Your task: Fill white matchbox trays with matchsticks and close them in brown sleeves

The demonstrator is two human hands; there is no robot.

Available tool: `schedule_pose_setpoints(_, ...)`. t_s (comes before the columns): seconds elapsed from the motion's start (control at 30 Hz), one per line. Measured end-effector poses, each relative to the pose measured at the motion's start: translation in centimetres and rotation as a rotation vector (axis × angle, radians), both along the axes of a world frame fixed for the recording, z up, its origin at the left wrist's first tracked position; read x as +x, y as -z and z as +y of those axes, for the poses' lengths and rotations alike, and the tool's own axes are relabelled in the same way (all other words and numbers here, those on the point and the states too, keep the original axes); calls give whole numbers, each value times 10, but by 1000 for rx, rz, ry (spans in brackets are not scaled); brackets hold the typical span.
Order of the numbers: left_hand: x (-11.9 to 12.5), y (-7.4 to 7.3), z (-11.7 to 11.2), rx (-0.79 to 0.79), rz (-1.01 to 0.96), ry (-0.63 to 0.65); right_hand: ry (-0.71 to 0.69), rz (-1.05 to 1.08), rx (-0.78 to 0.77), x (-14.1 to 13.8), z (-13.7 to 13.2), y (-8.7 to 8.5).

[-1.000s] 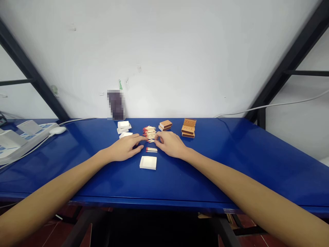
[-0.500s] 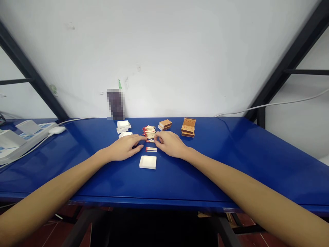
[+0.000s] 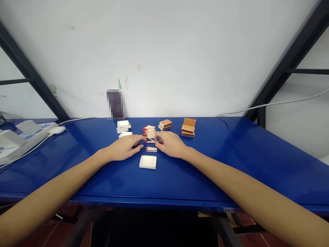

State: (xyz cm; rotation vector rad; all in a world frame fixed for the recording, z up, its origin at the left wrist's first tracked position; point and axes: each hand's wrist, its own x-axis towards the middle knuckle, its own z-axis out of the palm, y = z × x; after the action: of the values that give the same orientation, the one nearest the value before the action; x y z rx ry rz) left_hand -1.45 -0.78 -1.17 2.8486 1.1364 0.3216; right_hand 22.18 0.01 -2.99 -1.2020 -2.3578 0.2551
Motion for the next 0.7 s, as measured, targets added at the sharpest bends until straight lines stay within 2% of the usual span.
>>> schedule_pose_setpoints(0.7, 0, -1, 0, -5, 0, 7, 5, -16, -9, -1, -2, -2)
